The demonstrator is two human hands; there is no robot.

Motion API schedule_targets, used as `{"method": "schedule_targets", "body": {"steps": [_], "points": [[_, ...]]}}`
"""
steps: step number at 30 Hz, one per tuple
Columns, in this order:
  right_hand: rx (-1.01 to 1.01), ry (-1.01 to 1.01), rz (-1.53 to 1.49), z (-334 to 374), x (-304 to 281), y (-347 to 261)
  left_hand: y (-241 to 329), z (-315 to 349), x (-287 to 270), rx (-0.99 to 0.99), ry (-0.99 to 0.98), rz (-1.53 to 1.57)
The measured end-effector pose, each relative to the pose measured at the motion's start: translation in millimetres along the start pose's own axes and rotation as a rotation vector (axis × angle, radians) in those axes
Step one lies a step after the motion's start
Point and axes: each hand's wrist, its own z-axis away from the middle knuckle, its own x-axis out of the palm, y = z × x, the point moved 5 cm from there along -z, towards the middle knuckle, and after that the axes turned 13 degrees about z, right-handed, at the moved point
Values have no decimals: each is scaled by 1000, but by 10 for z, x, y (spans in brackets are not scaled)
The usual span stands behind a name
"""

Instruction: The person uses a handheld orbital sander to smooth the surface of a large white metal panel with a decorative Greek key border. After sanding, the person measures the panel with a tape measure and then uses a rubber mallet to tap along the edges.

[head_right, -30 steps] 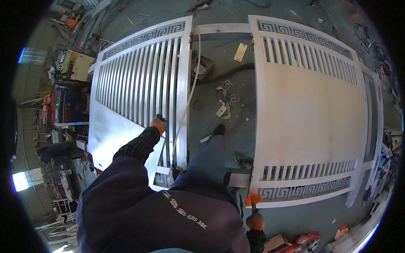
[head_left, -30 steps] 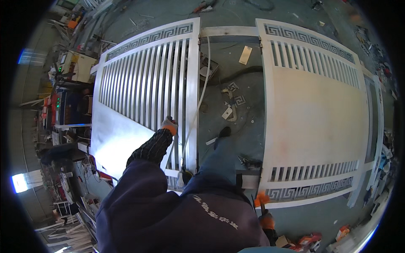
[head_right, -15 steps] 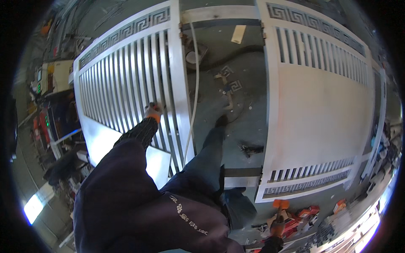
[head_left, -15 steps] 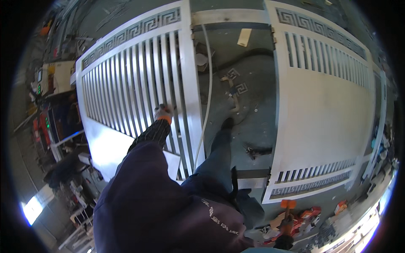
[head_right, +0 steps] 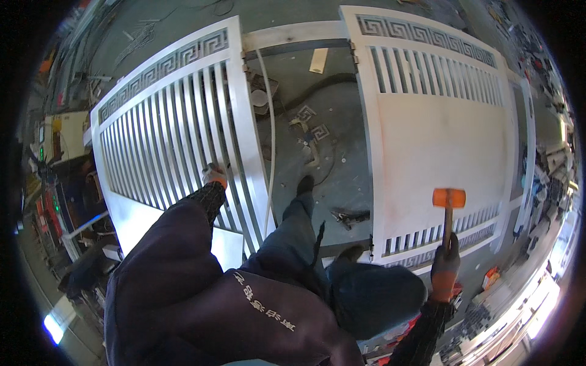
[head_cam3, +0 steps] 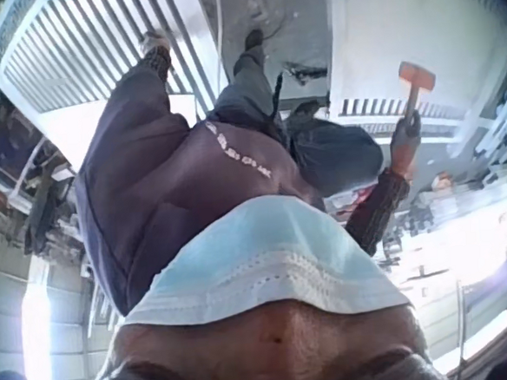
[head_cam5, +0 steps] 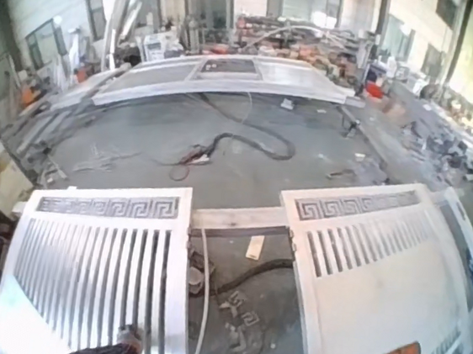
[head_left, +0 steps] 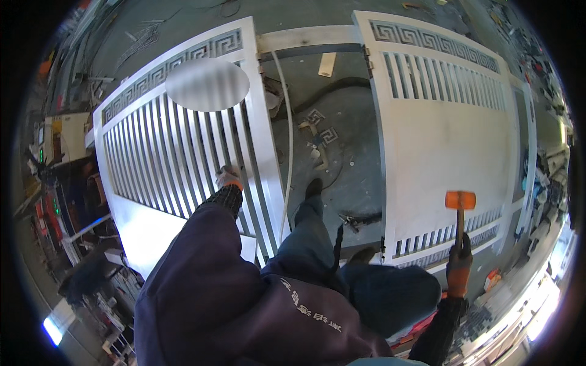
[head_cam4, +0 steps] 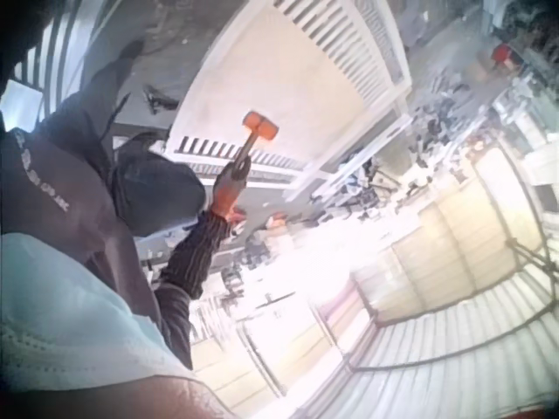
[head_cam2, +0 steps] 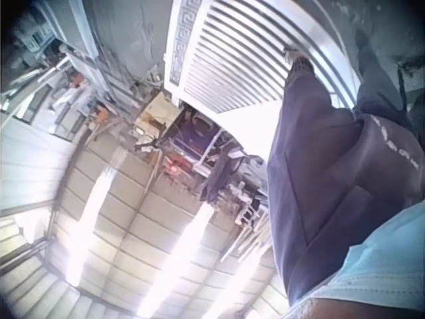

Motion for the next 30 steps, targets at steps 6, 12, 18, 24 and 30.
{"method": "schedule_targets", "body": {"steps": [6, 12, 18, 24, 30], "points": [[165, -204, -339, -511, 268, -1091, 520, 486, -469, 586, -143, -713], [-231, -301, -358, -493, 632, -2303, -189, 609, -3828, 161, 403, 79], [-524, -558, -494, -234, 1060, -3639, -1774, 1318, -5389, -92, 681, 123], [-1037, -590, -71, 136, 1202, -4476, -1049, 2518, -3310, 546, 877, -233], [-1572, -492, 458, 297, 2407, -5369, -829, 3468, -913, 51, -76, -500]]}}
